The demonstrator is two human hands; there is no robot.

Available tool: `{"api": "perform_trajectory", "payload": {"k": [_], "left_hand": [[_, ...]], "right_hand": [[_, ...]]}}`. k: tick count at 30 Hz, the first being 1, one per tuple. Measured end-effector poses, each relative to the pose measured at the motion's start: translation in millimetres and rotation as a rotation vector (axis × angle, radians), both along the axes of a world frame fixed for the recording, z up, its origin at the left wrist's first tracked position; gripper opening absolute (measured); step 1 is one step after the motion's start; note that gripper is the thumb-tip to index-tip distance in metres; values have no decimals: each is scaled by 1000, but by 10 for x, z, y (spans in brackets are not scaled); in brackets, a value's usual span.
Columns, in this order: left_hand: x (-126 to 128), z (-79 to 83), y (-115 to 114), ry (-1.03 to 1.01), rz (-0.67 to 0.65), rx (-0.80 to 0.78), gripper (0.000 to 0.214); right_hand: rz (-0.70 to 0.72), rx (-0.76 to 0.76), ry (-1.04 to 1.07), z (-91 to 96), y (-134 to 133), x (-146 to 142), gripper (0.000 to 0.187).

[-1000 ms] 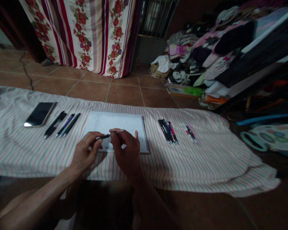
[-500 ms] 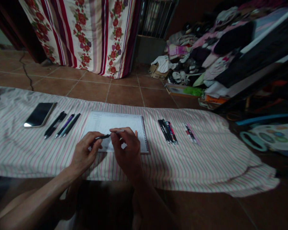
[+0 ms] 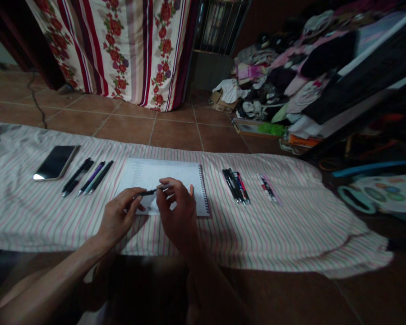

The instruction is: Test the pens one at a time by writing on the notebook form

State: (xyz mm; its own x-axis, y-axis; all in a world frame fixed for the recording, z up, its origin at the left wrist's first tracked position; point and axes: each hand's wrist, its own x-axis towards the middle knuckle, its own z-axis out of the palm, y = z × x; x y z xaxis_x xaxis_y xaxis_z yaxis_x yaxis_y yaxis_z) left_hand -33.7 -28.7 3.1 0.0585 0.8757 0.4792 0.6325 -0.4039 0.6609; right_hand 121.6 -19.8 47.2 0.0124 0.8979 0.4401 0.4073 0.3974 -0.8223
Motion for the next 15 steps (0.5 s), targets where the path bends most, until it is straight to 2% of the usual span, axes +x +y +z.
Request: {"api": "perform_trajectory", "payload": {"k": [9, 15], "left_hand": [[15, 33, 12, -74, 3, -34, 21], [8, 53, 16, -94, -25, -53, 21]], "right_hand": [[-11, 29, -102, 32, -7, 11, 7], [-1, 17, -99, 43, -1, 7, 7]]}}
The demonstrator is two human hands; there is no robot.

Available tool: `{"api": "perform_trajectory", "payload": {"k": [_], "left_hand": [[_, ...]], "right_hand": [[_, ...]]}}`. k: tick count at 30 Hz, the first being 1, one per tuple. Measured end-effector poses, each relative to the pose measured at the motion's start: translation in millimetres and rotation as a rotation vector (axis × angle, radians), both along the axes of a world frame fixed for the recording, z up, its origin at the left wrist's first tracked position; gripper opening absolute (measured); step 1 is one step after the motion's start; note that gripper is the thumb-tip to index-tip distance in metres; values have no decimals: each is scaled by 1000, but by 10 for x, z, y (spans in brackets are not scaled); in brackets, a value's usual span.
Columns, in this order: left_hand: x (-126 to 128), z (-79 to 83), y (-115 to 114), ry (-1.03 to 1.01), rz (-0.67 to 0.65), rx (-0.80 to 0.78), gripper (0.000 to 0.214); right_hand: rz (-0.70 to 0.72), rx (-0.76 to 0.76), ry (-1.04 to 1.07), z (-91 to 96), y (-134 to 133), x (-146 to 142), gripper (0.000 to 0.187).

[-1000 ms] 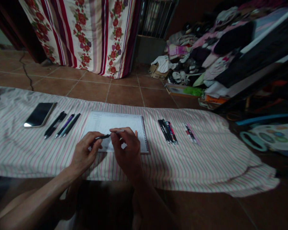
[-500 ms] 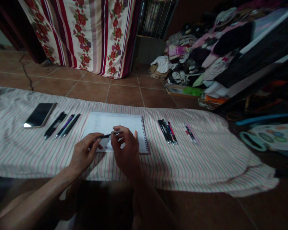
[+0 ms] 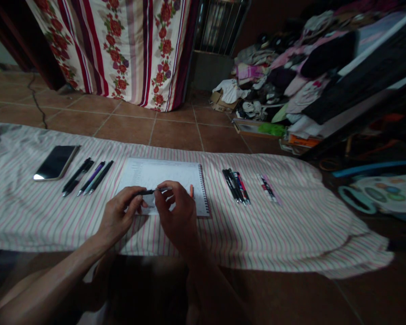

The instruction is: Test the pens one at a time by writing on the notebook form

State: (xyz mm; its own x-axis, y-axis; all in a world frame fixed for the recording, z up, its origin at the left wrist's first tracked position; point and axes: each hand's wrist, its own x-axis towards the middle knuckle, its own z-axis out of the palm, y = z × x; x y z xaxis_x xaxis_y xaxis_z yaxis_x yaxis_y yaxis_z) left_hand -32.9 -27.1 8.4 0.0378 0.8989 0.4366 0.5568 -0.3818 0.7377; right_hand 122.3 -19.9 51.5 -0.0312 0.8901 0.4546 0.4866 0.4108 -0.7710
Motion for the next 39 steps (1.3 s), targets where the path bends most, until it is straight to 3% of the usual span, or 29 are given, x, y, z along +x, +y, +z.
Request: {"api": "perform_trajectory", "payload": {"k": [11, 18, 28, 39], "left_hand": [[11, -33, 1, -35, -3, -11, 18], [-7, -38, 11, -9, 37, -22, 20], [-26, -45, 31, 37, 93, -15, 19], [-16, -51, 7, 39, 54, 37, 17]], "right_hand": [[54, 46, -55, -49, -5, -26, 7], [74, 93, -52, -118, 18, -27, 29], [-67, 323, -265, -110, 3, 1, 26], [5, 344, -347, -210, 10, -46, 25]]}}
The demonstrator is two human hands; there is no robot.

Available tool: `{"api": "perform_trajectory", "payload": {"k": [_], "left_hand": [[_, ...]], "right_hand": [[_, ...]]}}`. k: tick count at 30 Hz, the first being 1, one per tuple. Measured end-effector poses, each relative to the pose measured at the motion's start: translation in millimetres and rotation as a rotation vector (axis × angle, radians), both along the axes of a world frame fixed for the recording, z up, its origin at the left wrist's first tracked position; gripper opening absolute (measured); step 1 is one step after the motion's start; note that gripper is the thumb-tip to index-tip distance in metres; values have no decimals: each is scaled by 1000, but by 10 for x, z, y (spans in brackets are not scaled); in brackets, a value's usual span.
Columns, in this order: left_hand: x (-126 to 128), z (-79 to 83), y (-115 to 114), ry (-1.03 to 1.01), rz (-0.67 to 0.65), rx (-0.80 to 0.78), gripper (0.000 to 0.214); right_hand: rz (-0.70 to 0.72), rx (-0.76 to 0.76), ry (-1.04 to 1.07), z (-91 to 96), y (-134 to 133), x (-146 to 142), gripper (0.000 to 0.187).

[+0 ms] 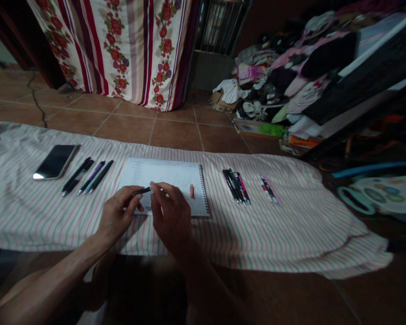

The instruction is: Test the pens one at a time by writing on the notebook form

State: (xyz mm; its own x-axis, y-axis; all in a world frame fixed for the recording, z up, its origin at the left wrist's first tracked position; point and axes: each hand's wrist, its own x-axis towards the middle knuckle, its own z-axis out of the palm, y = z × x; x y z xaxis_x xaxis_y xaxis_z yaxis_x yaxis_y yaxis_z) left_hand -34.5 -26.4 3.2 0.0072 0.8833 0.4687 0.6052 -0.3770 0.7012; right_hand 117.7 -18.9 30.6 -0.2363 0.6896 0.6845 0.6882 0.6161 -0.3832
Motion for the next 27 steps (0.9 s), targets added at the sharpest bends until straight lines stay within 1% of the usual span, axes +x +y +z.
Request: {"api": "perform_trajectory", "payload": {"k": [5, 7, 13, 16, 18, 22, 25, 27], "left_hand": [[-25, -13, 15, 51, 24, 29, 16], [-31, -14, 18, 69, 29, 52, 16], [-39, -33, 14, 150, 22, 121, 21], [-36, -43, 15, 194, 34, 134, 25], [-25, -41, 18, 214, 41, 141, 27], [24, -29, 26, 276, 38, 90, 33], [73, -47, 46, 283, 66, 47, 39], [104, -69, 72, 268, 59, 36, 45]], "right_hand": [[-24, -27, -106, -27, 11, 1, 28], [-18, -34, -116, -31, 15, -2, 28], [16, -48, 68, -15, 18, -23, 24], [26, -62, 84, -25, 31, -16, 23], [24, -103, 109, -43, 45, 0, 24], [-21, -263, 228, -106, 75, 37, 24], [-53, -376, 234, -164, 89, 44, 27], [-62, -430, 247, -196, 96, 40, 30]]}}
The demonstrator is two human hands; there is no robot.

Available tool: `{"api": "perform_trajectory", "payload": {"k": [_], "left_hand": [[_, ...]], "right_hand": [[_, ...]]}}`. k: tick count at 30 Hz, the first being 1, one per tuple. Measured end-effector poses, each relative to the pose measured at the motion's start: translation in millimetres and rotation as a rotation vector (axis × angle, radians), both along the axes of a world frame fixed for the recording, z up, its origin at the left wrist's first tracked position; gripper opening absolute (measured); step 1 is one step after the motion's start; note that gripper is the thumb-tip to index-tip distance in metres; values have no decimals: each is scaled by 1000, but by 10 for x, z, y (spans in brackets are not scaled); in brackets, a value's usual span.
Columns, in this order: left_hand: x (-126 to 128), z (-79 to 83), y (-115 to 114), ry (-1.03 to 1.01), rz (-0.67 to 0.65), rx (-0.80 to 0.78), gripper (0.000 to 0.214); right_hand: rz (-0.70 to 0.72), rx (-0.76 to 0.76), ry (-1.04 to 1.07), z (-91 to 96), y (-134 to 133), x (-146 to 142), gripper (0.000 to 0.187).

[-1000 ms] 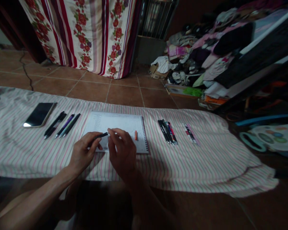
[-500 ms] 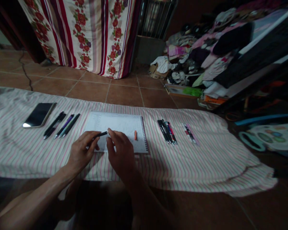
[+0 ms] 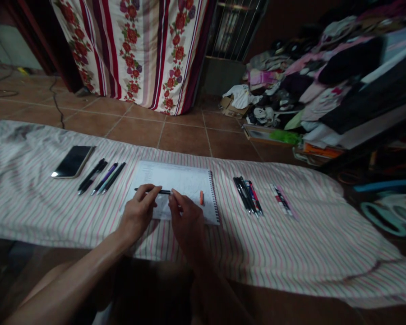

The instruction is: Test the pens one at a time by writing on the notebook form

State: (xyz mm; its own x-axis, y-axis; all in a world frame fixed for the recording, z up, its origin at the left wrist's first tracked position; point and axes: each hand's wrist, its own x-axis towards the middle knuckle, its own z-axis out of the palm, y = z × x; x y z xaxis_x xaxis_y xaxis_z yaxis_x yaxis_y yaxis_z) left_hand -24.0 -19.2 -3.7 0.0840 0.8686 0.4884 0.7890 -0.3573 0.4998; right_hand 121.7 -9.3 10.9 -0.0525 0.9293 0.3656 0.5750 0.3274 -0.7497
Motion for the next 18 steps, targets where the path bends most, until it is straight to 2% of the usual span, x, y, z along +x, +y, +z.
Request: {"api": "perform_trajectory", "payload": {"k": [4, 10, 18], "left_hand": [[67, -27, 69, -29, -8, -51, 48], [166, -24, 120, -121, 0, -97, 43], [219, -18, 109, -179, 2, -153, 36]], "right_hand": [[-41, -60, 48, -43, 18, -3, 34], [-23, -144, 176, -110, 47, 11, 38], [-1, -158, 129, -87, 48, 34, 35]]}}
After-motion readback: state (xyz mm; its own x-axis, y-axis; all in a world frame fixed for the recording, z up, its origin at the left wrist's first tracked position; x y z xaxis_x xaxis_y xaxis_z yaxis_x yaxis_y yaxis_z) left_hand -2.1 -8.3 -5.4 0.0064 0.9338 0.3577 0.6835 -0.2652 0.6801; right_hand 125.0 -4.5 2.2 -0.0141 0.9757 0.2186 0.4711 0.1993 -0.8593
